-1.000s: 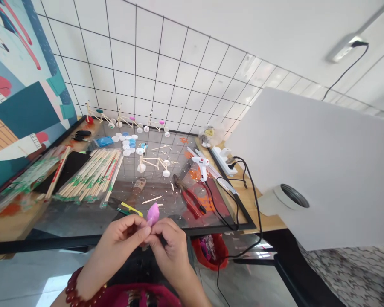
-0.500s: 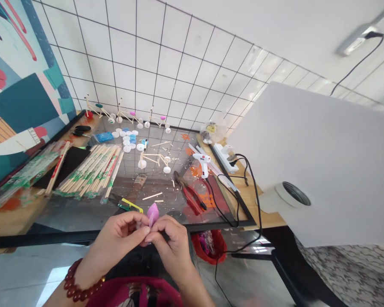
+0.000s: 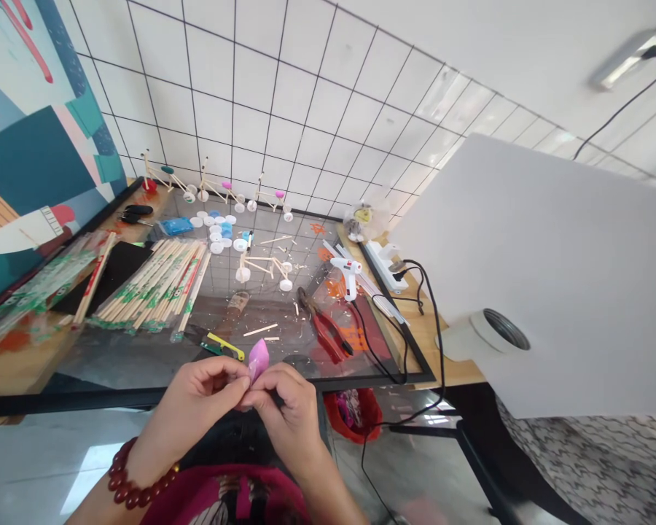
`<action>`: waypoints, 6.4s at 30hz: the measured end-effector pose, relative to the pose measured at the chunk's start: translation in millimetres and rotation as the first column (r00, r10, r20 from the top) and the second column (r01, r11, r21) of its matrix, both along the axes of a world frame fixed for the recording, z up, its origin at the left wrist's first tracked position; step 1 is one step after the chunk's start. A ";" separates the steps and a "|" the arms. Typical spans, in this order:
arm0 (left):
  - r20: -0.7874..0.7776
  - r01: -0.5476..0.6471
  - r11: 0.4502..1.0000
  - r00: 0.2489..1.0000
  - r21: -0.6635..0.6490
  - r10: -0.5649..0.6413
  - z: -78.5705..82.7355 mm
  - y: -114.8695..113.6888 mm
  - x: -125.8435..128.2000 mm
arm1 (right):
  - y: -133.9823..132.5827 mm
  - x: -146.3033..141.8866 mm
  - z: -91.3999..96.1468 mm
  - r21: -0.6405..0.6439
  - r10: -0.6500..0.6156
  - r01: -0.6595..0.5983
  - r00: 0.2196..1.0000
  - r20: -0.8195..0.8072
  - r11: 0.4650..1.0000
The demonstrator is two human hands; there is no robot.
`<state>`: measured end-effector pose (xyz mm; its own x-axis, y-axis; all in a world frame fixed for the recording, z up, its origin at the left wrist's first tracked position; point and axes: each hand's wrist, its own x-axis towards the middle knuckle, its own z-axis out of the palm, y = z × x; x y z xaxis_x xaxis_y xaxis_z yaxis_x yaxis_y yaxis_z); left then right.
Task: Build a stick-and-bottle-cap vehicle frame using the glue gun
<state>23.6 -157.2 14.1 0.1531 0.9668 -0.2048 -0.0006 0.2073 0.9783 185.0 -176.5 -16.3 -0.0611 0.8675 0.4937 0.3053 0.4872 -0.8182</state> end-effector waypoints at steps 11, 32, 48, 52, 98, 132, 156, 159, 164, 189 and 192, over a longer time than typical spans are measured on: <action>-0.397 -0.006 0.909 0.898 0.416 0.188 2.5 -9.1 0.9 | 1.7 -2.1 4.3 -0.025 -0.156 0.158 0.985 0.075 0.987; -0.303 0.120 0.941 0.953 0.315 -0.020 6.4 -2.2 -10.8 | 8.1 21.4 8.6 0.137 0.006 -0.078 0.887 0.463 0.988; -0.168 0.013 0.975 0.985 0.221 0.025 4.2 -1.4 -6.0 | 6.9 16.2 6.0 0.194 -0.103 0.017 0.891 0.441 0.981; -0.226 0.080 0.963 0.974 0.257 -0.021 1.0 -4.9 -9.1 | 7.5 14.9 3.2 0.223 -0.162 0.076 0.901 0.402 0.972; -0.450 0.252 0.705 0.886 0.663 0.107 5.3 -9.4 -12.8 | -6.2 24.3 17.9 -0.127 0.244 -0.217 0.932 0.267 0.968; 0.420 -0.348 0.912 0.810 -0.216 0.409 -14.5 6.7 -1.0 | -0.9 12.6 -0.2 0.069 -0.110 0.093 0.944 0.311 0.993; -0.085 -0.154 0.884 0.974 0.441 0.212 -15.0 -9.0 4.0 | 4.3 19.8 7.5 -0.176 0.082 -0.061 0.990 0.113 0.982; -0.075 -0.130 0.902 0.982 0.412 0.176 -13.7 -9.9 6.0 | 5.5 21.1 12.4 -0.193 0.056 -0.040 0.995 0.080 0.980; -0.184 -0.032 0.906 0.976 0.421 0.120 -7.3 -9.2 4.9 | 8.2 23.6 14.7 -0.176 0.173 -0.202 0.971 -0.164 0.964; 0.105 0.044 0.997 0.993 0.057 -0.050 -18.8 -7.8 11.2 | 8.4 6.5 -4.9 -0.487 -0.074 -0.221 0.854 -0.516 0.845; 0.202 -0.007 0.998 0.979 -0.058 0.018 -23.1 -11.0 10.7 | 8.2 11.1 -2.8 -0.430 -0.027 -0.206 0.879 -0.477 0.879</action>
<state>34.3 -168.2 -9.0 0.1850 0.9566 -0.2252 -0.2000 0.2610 0.9444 196.1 -168.3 -19.0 -0.0200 0.9992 0.0344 -0.1847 0.0301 -0.9823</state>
